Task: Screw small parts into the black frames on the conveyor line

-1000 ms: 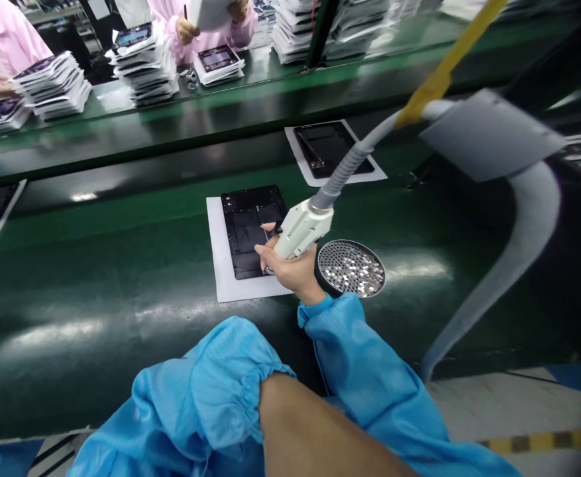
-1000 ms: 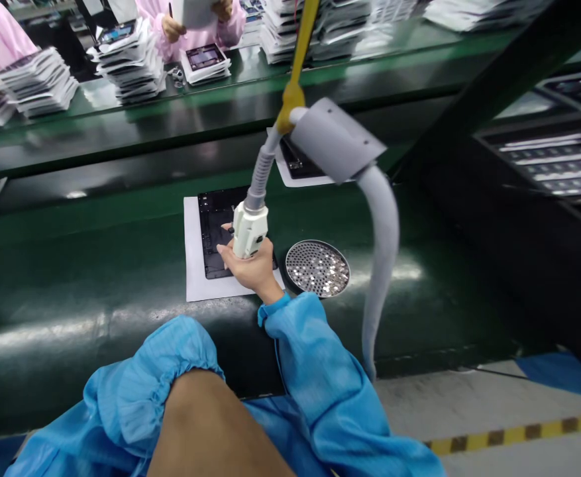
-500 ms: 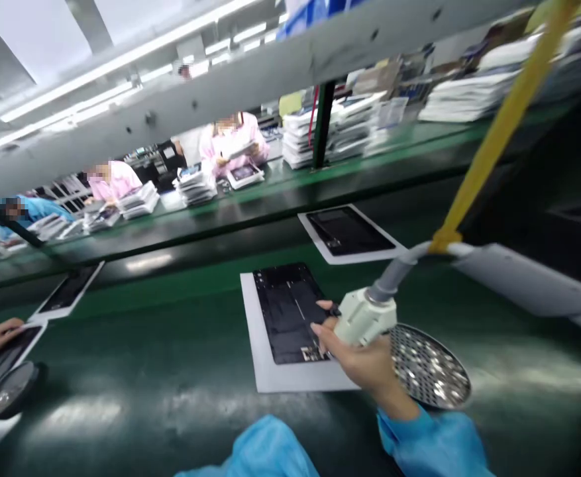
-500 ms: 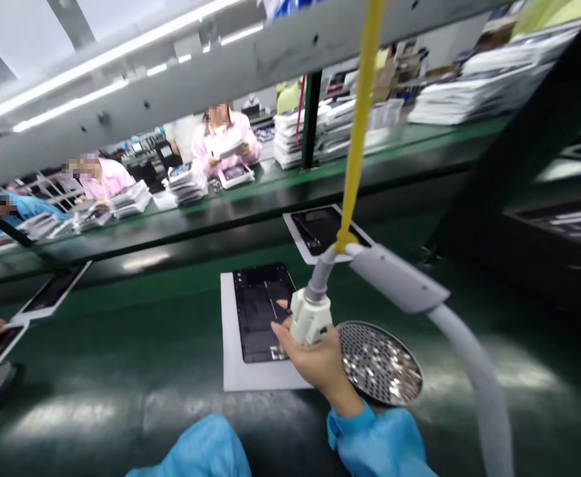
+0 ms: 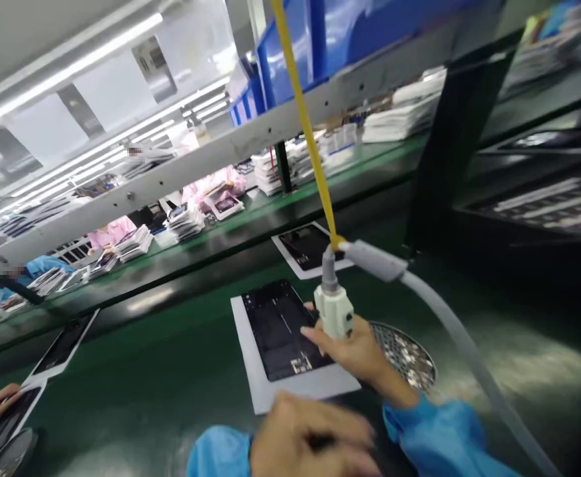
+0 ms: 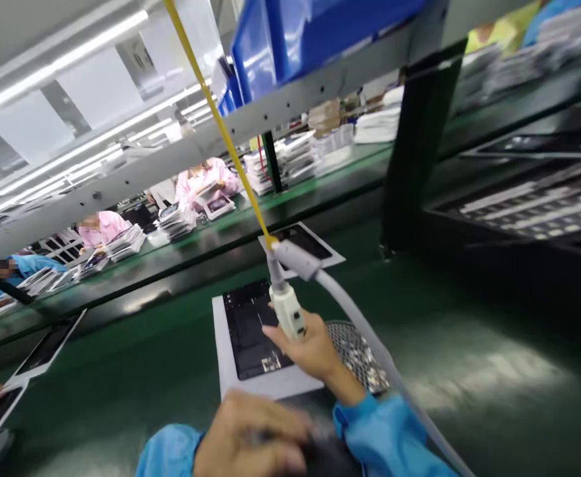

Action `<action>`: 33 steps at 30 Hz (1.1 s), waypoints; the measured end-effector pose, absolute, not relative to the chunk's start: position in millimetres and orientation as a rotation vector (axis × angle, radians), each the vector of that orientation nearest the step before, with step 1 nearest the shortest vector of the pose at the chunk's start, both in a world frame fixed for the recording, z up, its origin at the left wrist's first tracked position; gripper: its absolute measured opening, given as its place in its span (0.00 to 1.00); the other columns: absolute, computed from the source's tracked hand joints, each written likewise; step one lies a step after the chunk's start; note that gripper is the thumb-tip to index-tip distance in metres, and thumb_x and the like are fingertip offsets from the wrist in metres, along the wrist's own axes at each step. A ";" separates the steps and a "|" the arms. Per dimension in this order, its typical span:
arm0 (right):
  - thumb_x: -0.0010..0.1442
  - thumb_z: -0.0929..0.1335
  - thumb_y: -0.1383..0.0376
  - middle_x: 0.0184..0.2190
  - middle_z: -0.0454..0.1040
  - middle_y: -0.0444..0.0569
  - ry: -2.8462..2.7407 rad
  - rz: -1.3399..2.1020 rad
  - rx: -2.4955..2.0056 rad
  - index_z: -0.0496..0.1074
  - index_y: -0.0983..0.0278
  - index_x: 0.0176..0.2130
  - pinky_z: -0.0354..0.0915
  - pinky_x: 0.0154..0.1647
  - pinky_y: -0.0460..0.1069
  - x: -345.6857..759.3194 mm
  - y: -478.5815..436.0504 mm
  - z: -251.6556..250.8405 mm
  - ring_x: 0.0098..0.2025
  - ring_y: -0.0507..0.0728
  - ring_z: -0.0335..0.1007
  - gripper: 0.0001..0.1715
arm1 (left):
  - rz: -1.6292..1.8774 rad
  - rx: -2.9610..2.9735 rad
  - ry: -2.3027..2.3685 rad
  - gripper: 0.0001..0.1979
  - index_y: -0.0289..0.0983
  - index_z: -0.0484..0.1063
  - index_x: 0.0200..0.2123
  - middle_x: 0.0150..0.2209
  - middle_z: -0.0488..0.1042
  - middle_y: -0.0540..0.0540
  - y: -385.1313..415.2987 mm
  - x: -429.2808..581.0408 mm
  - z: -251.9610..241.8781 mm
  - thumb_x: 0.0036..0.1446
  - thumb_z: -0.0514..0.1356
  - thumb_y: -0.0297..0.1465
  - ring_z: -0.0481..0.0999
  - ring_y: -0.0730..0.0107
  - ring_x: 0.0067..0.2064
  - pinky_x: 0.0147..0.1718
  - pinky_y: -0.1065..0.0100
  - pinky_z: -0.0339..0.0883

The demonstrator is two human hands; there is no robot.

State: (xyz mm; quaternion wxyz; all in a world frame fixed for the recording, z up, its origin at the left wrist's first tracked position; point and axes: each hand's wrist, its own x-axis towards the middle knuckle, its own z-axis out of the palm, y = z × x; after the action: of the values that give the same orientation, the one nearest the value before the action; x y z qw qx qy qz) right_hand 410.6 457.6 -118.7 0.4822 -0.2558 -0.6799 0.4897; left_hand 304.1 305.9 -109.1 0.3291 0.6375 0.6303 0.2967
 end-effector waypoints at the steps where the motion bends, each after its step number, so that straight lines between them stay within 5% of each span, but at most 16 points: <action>1: 0.48 0.73 0.56 0.14 0.68 0.43 -1.661 1.166 -0.638 0.70 0.61 0.24 0.67 0.21 0.50 414.9 461.6 -115.8 0.18 0.55 0.67 0.13 | 0.753 1.673 1.707 0.30 0.45 0.70 0.56 0.55 0.72 0.40 309.4 301.1 -114.2 0.59 0.50 0.54 0.69 0.53 0.59 0.58 0.48 0.65; 5: 0.49 0.73 0.56 0.14 0.67 0.42 -1.626 1.077 -0.661 0.65 0.60 0.21 0.66 0.22 0.49 426.5 470.6 -111.8 0.20 0.54 0.68 0.16 | 0.409 1.968 2.085 0.35 0.35 0.59 0.64 0.64 0.59 0.35 308.0 290.4 -143.2 0.60 0.53 0.51 0.54 0.46 0.67 0.63 0.38 0.50; 10: 0.48 0.73 0.55 0.16 0.68 0.43 -1.639 1.052 -0.698 0.64 0.61 0.20 0.62 0.21 0.47 433.6 470.0 -112.8 0.22 0.54 0.68 0.18 | 0.235 2.117 2.240 0.40 0.33 0.55 0.66 0.65 0.56 0.36 279.2 299.6 -166.4 0.59 0.54 0.52 0.55 0.48 0.67 0.63 0.46 0.55; 14: 0.48 0.73 0.54 0.16 0.67 0.42 -1.644 1.050 -0.714 0.66 0.61 0.23 0.62 0.21 0.48 436.0 469.8 -112.8 0.21 0.54 0.66 0.17 | 0.363 2.093 2.240 0.36 0.35 0.62 0.62 0.62 0.64 0.37 270.1 292.6 -160.9 0.59 0.53 0.53 0.63 0.50 0.63 0.60 0.51 0.61; 19: 0.49 0.73 0.55 0.16 0.67 0.43 -1.666 1.016 -0.683 0.62 0.60 0.21 0.65 0.24 0.49 438.5 469.1 -111.4 0.26 0.57 0.72 0.19 | 0.555 1.318 2.758 0.24 0.38 0.75 0.46 0.42 0.79 0.40 287.3 253.3 -134.4 0.59 0.54 0.50 0.78 0.56 0.41 0.36 0.62 0.69; 23: 0.49 0.73 0.55 0.16 0.67 0.43 -1.672 1.021 -0.696 0.62 0.59 0.21 0.65 0.23 0.49 439.5 467.3 -110.2 0.26 0.57 0.72 0.19 | 0.415 1.123 2.687 0.19 0.38 0.72 0.24 0.21 0.71 0.48 294.8 244.0 -134.5 0.50 0.62 0.49 0.69 0.68 0.24 0.22 0.70 0.51; 26: 0.49 0.73 0.55 0.16 0.67 0.43 -1.662 1.041 -0.678 0.62 0.59 0.20 0.63 0.21 0.48 439.4 465.6 -108.1 0.26 0.57 0.71 0.18 | 0.632 1.245 2.437 0.21 0.37 0.64 0.15 0.16 0.62 0.51 294.8 242.7 -147.6 0.52 0.59 0.45 0.60 0.74 0.21 0.22 0.71 0.47; 33: 0.49 0.72 0.55 0.17 0.67 0.41 -1.647 1.049 -0.673 0.72 0.61 0.29 0.62 0.20 0.48 436.7 463.8 -105.6 0.20 0.53 0.64 0.13 | 1.619 0.990 2.432 0.17 0.37 0.57 0.14 0.17 0.52 0.55 321.7 201.1 -155.3 0.45 0.58 0.39 0.53 0.78 0.21 0.21 0.73 0.48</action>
State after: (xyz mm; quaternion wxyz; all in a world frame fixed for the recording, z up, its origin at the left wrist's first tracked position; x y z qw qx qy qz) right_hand 436.7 463.8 -105.6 0.5127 -0.2798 -0.6846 0.4360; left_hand 201.1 321.7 -155.3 0.0286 0.3209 0.7880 0.5246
